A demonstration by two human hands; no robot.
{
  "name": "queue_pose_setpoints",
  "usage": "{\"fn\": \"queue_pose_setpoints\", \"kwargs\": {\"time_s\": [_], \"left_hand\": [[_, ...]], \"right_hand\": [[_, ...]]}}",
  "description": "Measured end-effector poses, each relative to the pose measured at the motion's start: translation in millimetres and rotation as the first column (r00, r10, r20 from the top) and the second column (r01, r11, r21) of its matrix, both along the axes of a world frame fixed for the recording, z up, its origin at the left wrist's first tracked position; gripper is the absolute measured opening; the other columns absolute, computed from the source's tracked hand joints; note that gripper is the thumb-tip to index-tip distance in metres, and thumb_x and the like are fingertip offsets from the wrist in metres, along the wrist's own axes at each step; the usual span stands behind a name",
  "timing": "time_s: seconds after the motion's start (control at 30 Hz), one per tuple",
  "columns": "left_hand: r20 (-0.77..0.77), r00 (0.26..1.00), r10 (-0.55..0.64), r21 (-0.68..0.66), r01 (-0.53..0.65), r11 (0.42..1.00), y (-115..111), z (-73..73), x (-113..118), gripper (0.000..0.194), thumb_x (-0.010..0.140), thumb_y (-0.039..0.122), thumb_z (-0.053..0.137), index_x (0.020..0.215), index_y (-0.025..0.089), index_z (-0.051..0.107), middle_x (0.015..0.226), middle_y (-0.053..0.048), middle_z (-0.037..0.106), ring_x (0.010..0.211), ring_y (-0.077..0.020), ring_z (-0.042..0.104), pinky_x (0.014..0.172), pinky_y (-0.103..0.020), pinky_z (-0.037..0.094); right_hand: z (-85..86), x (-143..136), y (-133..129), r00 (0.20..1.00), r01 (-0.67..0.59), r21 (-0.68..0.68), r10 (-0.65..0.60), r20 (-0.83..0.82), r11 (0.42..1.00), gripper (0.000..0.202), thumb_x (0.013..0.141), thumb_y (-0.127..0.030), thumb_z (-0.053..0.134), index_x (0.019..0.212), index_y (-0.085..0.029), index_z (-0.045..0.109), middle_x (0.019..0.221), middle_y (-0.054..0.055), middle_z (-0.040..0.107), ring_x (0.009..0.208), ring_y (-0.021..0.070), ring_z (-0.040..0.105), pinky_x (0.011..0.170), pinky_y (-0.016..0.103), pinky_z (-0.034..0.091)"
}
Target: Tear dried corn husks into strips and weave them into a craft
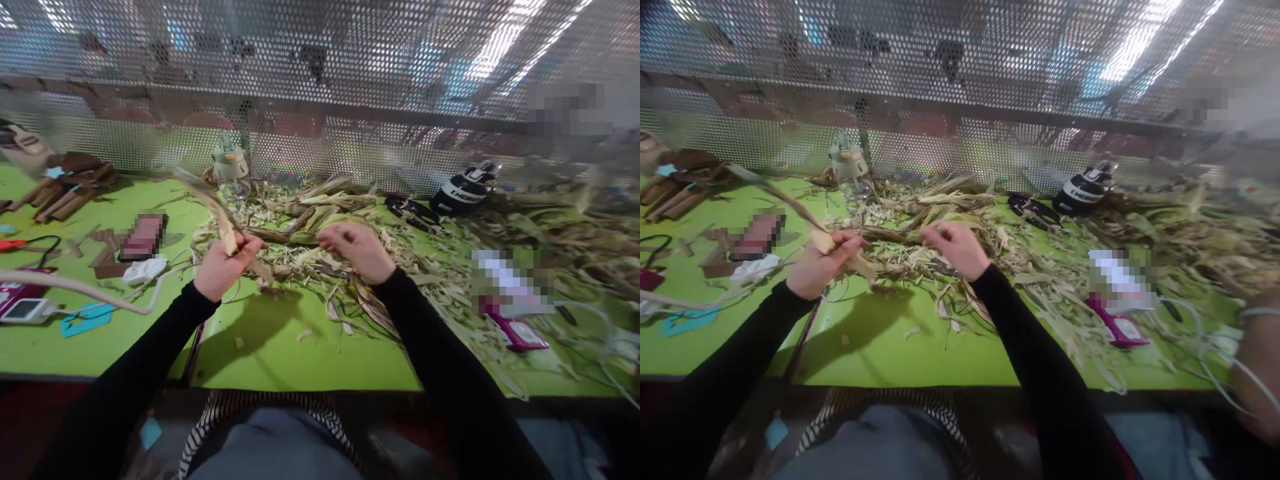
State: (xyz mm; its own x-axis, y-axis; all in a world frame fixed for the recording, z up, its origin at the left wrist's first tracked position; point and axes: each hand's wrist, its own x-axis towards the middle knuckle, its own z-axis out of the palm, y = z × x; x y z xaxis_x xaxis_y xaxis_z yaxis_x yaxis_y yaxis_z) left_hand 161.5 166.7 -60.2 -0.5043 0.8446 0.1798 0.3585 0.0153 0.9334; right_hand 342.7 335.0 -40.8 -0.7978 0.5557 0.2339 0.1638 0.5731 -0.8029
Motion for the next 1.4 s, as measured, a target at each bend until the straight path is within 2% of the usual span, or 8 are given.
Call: {"fn": "queue_pose_setpoints", "kwargs": {"time_s": [0.1, 0.2, 0.27, 0.4, 0.7, 1.0, 1.13, 1.4], "left_hand": [[0.213, 0.960, -0.179, -0.129, 0.209, 0.969, 17.7, -1.3, 17.4, 0.033, 0.078, 0.044, 0.059, 0.090, 0.015, 0.067, 0.052, 0.003, 0.046, 0.041, -0.0056, 0.031, 0.038, -0.020, 0.022], [0.420, 0.832, -0.363, -0.137, 0.453, 0.881, 29.6, -7.1, 34.8, 0.036, 0.072, 0.047, 0.066, 0.087, 0.014, 0.065, 0.050, 0.005, 0.042, 0.039, -0.0041, 0.028, 0.037, -0.019, 0.019], [0.488, 0.779, -0.393, -0.093, 0.494, 0.864, 32.3, -11.8, 41.7, 0.038, 0.068, 0.047, 0.069, 0.084, 0.013, 0.065, 0.053, 0.004, 0.045, 0.038, -0.0029, 0.028, 0.037, -0.019, 0.017], [0.561, 0.731, -0.388, 0.022, 0.455, 0.890, 33.0, -18.5, 43.4, 0.038, 0.071, 0.048, 0.065, 0.086, 0.012, 0.064, 0.049, 0.007, 0.039, 0.035, -0.0022, 0.024, 0.036, -0.019, 0.014], [0.722, 0.607, -0.332, 0.060, 0.423, 0.904, 40.3, -33.5, 35.6, 0.033, 0.069, 0.045, 0.068, 0.073, 0.015, 0.055, 0.048, 0.010, 0.026, 0.036, -0.0014, 0.020, 0.036, -0.017, 0.012], [0.516, 0.834, -0.193, -0.003, 0.228, 0.974, 42.3, -43.7, 36.9, 0.030, 0.066, 0.042, 0.072, 0.071, 0.014, 0.060, 0.041, 0.007, 0.040, 0.032, -0.0033, 0.029, 0.035, -0.018, 0.018], [0.529, 0.832, -0.170, -0.014, 0.209, 0.978, 41.9, -47.1, 39.8, 0.028, 0.069, 0.041, 0.068, 0.069, 0.015, 0.058, 0.038, 0.008, 0.036, 0.031, -0.0037, 0.029, 0.035, -0.018, 0.019], [0.581, 0.808, -0.101, 0.017, 0.111, 0.994, 39.6, -42.6, 43.0, 0.026, 0.074, 0.038, 0.063, 0.069, 0.017, 0.049, 0.040, 0.009, 0.035, 0.031, -0.0039, 0.030, 0.033, -0.016, 0.020]], "right_hand": [[20.0, 5.6, -10.4, 0.960, -0.022, -0.386, -0.088, -0.265, 0.922, 0.047, 0.078, -0.063, 0.055, 0.078, -0.017, 0.062, 0.064, -0.001, 0.057, 0.050, 0.0067, 0.046, 0.044, 0.019, 0.035], [23.8, -1.3, -20.5, 0.952, -0.079, -0.514, -0.088, -0.293, 0.854, 0.042, 0.070, -0.057, 0.068, 0.075, -0.016, 0.063, 0.062, -0.002, 0.056, 0.049, 0.0047, 0.044, 0.042, 0.016, 0.033], [18.7, -7.2, -24.2, 0.946, -0.109, -0.550, -0.084, -0.313, 0.828, 0.039, 0.068, -0.051, 0.073, 0.085, -0.017, 0.065, 0.070, -0.002, 0.060, 0.052, 0.0043, 0.045, 0.044, 0.015, 0.035], [-1.8, -14.6, -29.4, 0.966, -0.087, -0.547, -0.063, -0.249, 0.832, 0.040, 0.067, -0.041, 0.076, 0.100, -0.020, 0.065, 0.088, 0.000, 0.065, 0.065, 0.0076, 0.054, 0.054, 0.017, 0.043], [-26.4, -15.6, -31.5, 0.980, -0.099, -0.539, -0.013, -0.200, 0.836, 0.027, 0.074, -0.041, 0.068, 0.085, -0.017, 0.071, 0.069, -0.001, 0.062, 0.062, 0.0092, 0.053, 0.063, 0.022, 0.044], [-42.1, -17.4, -30.2, 0.983, -0.015, -0.323, -0.045, -0.176, 0.946, 0.023, 0.073, -0.036, 0.067, 0.087, -0.017, 0.067, 0.073, -0.001, 0.062, 0.067, 0.0123, 0.054, 0.067, 0.025, 0.044], [-48.0, -15.9, -30.2, 0.985, 0.065, -0.242, -0.101, -0.143, 0.968, 0.024, 0.077, -0.033, 0.062, 0.093, -0.017, 0.066, 0.072, -0.001, 0.060, 0.065, 0.0122, 0.053, 0.066, 0.026, 0.044], [-52.5, -16.2, -31.8, 0.973, -0.005, -0.386, -0.084, -0.213, 0.922, 0.028, 0.076, -0.033, 0.064, 0.099, -0.018, 0.063, 0.085, 0.001, 0.063, 0.073, 0.0120, 0.055, 0.068, 0.023, 0.044]]}}
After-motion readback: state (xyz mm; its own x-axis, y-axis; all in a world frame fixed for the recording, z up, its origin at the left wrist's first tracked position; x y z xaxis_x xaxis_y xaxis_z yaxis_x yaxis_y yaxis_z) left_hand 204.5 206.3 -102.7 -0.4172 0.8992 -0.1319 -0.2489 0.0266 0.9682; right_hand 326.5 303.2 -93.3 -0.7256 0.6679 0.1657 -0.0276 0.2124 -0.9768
